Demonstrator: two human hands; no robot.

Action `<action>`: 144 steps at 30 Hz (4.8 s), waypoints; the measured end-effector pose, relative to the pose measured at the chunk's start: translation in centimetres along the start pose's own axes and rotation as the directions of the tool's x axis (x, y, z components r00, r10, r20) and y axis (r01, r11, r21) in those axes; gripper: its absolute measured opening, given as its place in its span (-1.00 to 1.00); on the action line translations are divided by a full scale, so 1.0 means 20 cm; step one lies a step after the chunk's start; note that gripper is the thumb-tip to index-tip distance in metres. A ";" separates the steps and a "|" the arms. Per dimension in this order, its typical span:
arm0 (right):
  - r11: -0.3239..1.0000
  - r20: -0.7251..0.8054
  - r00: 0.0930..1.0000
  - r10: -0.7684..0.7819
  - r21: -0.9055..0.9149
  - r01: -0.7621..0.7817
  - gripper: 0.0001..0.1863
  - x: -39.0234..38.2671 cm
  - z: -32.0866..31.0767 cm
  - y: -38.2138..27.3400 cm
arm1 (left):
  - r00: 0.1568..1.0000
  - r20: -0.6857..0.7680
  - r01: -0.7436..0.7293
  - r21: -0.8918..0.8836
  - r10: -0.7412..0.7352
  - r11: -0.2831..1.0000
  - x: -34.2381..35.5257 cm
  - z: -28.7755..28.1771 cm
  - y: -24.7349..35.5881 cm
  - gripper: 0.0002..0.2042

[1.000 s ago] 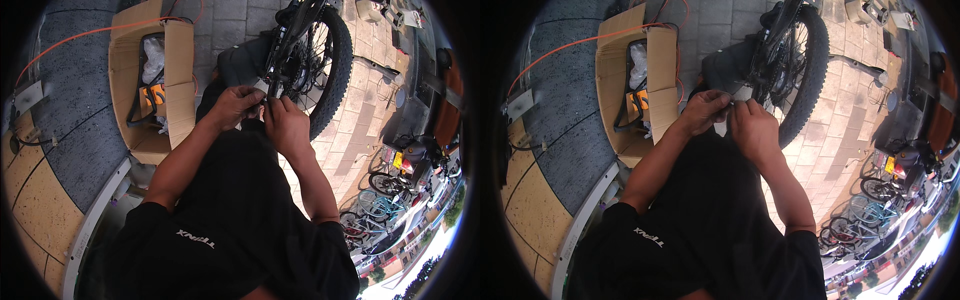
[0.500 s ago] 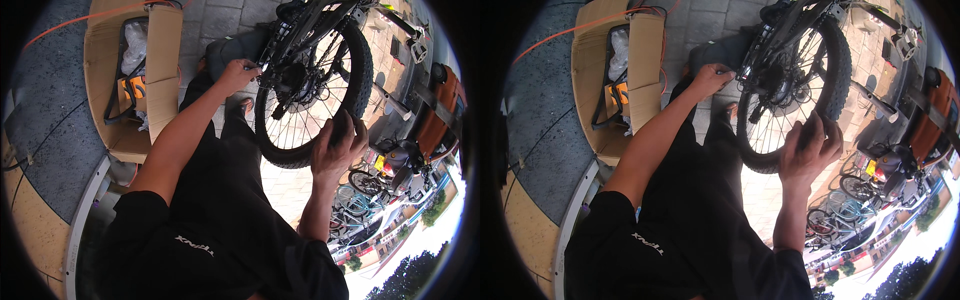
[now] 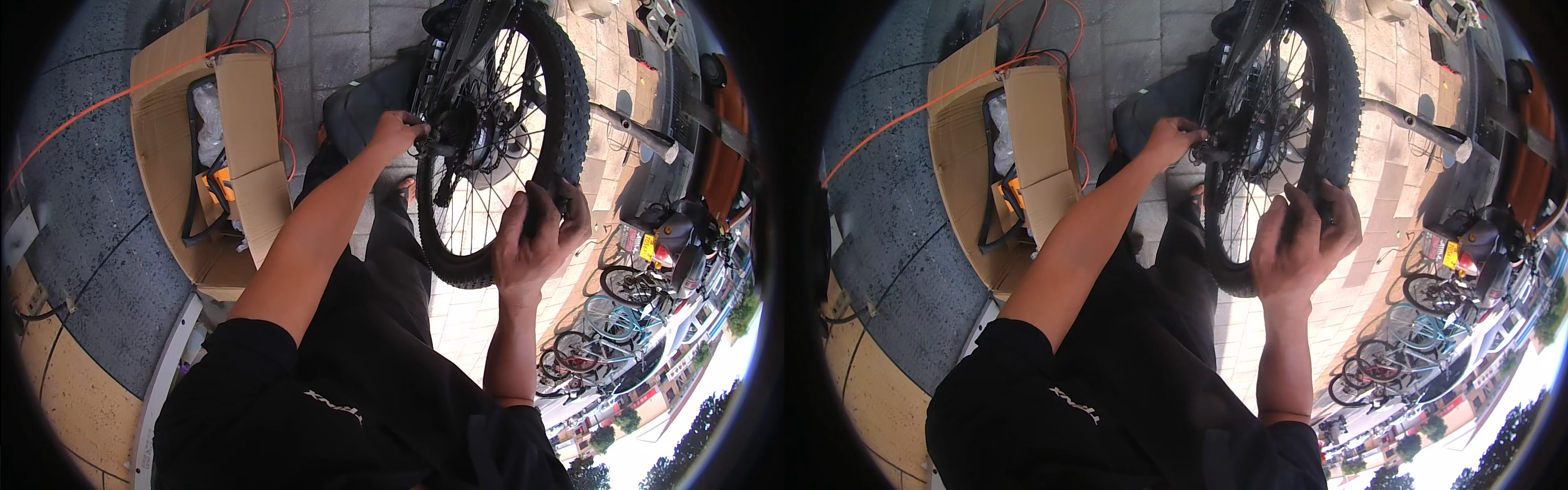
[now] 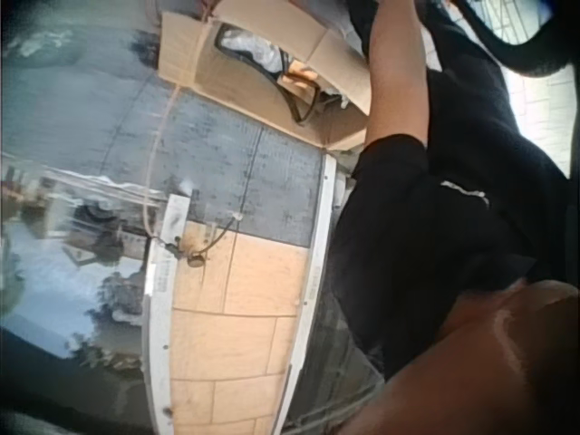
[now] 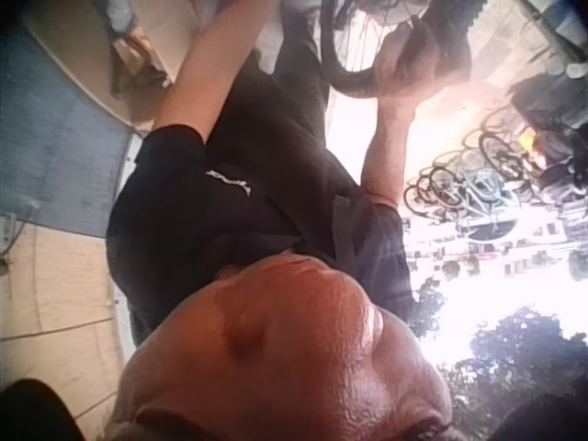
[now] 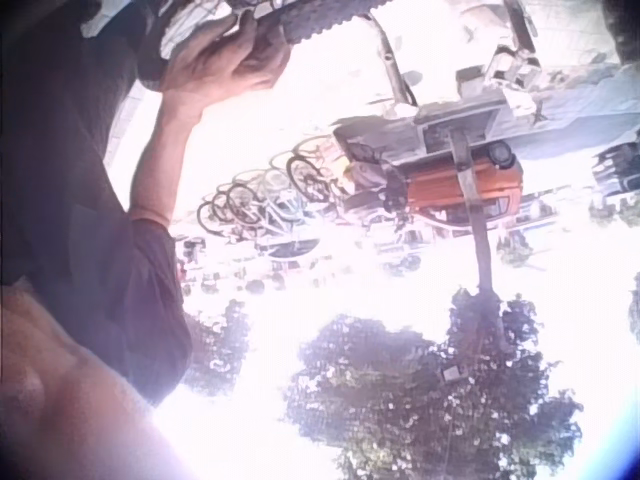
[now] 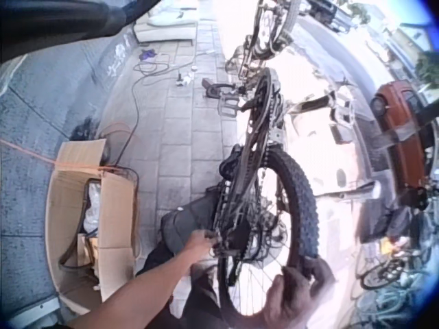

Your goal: The person works on a bicycle's rear wheel, adjusting the chain and derailleur, then removes the wheel to inspect the tire and rim. They reattach the wheel and continue adjusting the chain and derailleur.

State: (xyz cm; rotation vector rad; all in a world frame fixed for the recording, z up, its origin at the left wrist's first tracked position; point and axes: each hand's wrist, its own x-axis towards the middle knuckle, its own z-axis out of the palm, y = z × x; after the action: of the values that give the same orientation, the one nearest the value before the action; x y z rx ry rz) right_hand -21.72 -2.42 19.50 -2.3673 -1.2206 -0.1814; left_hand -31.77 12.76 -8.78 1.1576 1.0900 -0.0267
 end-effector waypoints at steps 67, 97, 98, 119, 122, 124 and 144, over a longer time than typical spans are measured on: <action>0.996 0.001 0.997 0.074 0.050 -0.074 -0.74 0.03 -0.04 -0.02 | 0.961 0.237 0.164 -0.075 -0.142 0.984 0.04 -0.13 0.05 -0.67; 0.994 0.014 0.997 0.078 0.074 -0.078 -0.74 0.02 -0.05 -0.01 | 0.991 0.106 -0.089 0.025 0.086 0.996 0.05 -0.09 0.06 -0.74; 0.994 0.002 0.997 0.079 0.072 -0.079 -0.74 0.03 -0.05 -0.01 | 0.996 0.070 -0.048 -0.013 0.049 0.999 0.06 -0.09 0.05 -0.73; 0.994 -0.029 0.996 0.084 0.069 -0.082 -0.76 0.03 -0.04 -0.02 | 0.954 0.107 -0.292 0.139 0.279 0.946 -0.03 -0.04 0.08 -0.62; 0.994 -0.029 0.996 0.084 0.066 -0.082 -0.77 0.03 -0.04 -0.02 | 0.977 0.132 0.149 0.150 -0.169 0.977 0.04 -0.09 0.10 -0.61; 0.994 -0.033 0.996 0.081 0.070 -0.079 -0.76 0.03 -0.04 -0.02 | 0.984 0.114 0.105 0.239 -0.135 0.965 0.05 -0.09 0.09 -0.60; 0.994 -0.017 0.996 0.082 0.077 -0.081 -0.74 0.02 -0.04 -0.02 | 0.977 0.059 0.184 0.242 -0.204 0.953 0.02 -0.04 0.19 -0.60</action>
State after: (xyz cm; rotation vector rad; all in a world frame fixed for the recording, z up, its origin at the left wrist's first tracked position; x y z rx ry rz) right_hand -21.70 -2.31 20.50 -2.3384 -1.1000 -0.1291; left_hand -30.16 15.31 -6.38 1.2438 1.1450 -0.3640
